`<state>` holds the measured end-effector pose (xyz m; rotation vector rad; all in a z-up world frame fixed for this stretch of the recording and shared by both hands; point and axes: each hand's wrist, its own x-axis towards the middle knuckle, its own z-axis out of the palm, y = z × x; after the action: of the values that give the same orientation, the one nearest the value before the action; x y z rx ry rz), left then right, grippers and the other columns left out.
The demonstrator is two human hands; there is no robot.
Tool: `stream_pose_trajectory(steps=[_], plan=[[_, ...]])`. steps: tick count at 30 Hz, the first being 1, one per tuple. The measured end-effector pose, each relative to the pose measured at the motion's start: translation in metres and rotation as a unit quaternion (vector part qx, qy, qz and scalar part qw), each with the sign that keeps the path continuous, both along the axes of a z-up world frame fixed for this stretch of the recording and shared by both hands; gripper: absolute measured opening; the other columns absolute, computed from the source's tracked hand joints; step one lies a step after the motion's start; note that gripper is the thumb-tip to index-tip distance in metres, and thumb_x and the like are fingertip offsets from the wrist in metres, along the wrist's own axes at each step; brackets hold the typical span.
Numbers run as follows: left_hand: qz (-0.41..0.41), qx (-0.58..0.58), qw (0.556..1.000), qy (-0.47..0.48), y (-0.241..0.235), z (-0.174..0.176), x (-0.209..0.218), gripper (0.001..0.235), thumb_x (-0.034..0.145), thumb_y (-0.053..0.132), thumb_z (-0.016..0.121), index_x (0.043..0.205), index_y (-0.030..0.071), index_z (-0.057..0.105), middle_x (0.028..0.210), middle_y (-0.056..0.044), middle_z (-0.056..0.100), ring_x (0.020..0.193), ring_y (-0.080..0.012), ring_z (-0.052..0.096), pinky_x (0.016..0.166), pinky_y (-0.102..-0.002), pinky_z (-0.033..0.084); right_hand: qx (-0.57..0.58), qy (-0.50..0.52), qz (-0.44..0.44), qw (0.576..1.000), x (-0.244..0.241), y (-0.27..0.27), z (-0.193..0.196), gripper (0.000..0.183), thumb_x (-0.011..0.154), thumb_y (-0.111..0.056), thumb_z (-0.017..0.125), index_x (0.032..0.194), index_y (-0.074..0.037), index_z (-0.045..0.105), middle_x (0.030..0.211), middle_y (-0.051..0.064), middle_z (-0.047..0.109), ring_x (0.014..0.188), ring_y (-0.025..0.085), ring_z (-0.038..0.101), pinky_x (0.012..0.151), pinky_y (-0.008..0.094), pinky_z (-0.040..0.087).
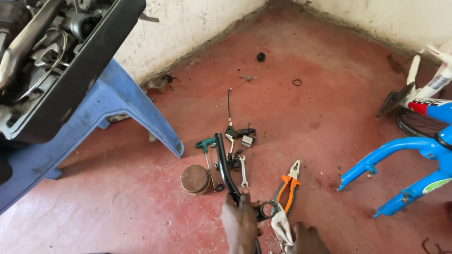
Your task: The person works on a bicycle frame, using a wrench to tighten the headset and a screwdriver to adjust the stem. They then install the handlebars onto the stem and secure them.
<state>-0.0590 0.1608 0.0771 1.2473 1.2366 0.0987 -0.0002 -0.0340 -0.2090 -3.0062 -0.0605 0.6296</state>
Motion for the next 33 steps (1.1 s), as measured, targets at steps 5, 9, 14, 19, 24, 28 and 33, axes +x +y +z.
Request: stream_pose_trajectory(steps=[5,9,14,19,24,28,33], plan=[[0.176,-0.057,0.982,-0.034,0.015,0.004,-0.014,0.027,0.091,0.022,0.055,0.097,-0.004,0.059,0.071,-0.017,0.066,0.042,-0.0245,0.053,0.03,-0.032,0.04,0.577,0.177,-0.184,0.776,-0.003,0.027,0.082,0.012,0.069,0.011,0.065,0.081,0.012,0.065,0.063,0.02,0.061,0.055,0.023,0.052,0.053,0.031,0.041],[0.252,-0.034,0.966,-0.039,0.023,-0.016,-0.018,0.028,0.09,0.022,0.056,0.098,-0.004,0.059,0.071,-0.019,0.065,0.047,-0.0269,0.057,0.032,-0.035,0.042,0.594,0.157,-0.227,0.755,0.013,0.075,0.202,0.011,0.078,0.008,0.061,0.087,0.014,0.059,0.061,0.023,0.054,0.04,0.028,0.046,0.039,0.036,0.037],[0.295,-0.096,0.945,-0.109,0.034,-0.035,-0.02,0.024,0.093,0.02,0.055,0.099,-0.003,0.052,0.073,-0.017,0.058,0.055,-0.0256,0.058,0.037,-0.036,0.043,0.545,0.187,-0.226,0.785,0.034,0.094,0.221,0.013,0.082,0.008,0.061,0.095,0.01,0.06,0.069,0.024,0.061,0.043,0.029,0.053,0.037,0.035,0.038],[0.32,-0.131,0.924,-0.165,0.038,-0.051,-0.016,0.026,0.095,0.02,0.052,0.094,-0.006,0.049,0.077,-0.018,0.053,0.057,-0.0266,0.053,0.042,-0.04,0.045,0.351,0.111,-0.118,0.922,0.054,0.087,0.185,0.029,0.068,-0.008,0.068,0.096,-0.001,0.071,0.076,0.013,0.071,0.064,0.022,0.063,0.061,0.029,0.049],[0.357,-0.118,0.915,-0.151,0.051,-0.063,-0.014,0.023,0.094,0.017,0.052,0.097,-0.006,0.051,0.076,-0.022,0.059,0.054,-0.0274,0.053,0.039,-0.039,0.046,0.407,0.098,-0.182,0.89,0.055,0.092,0.194,0.018,0.078,-0.003,0.066,0.094,0.005,0.068,0.077,0.016,0.069,0.062,0.023,0.063,0.058,0.032,0.052],[0.378,-0.094,0.91,-0.141,0.054,-0.071,-0.013,0.026,0.094,0.019,0.052,0.096,-0.007,0.049,0.075,-0.022,0.057,0.054,-0.0286,0.053,0.038,-0.04,0.046,0.448,0.106,-0.214,0.862,0.062,0.094,0.184,0.013,0.084,-0.002,0.065,0.092,0.007,0.059,0.075,0.016,0.06,0.054,0.022,0.055,0.05,0.031,0.043],[0.405,-0.071,0.904,-0.12,0.056,-0.093,-0.017,0.028,0.093,0.018,0.053,0.091,-0.009,0.053,0.069,-0.022,0.054,0.047,-0.0286,0.048,0.034,-0.04,0.043,0.463,0.096,-0.215,0.855,0.061,0.102,0.19,0.019,0.084,-0.001,0.062,0.102,0.003,0.057,0.082,0.014,0.058,0.057,0.021,0.056,0.052,0.031,0.043]])
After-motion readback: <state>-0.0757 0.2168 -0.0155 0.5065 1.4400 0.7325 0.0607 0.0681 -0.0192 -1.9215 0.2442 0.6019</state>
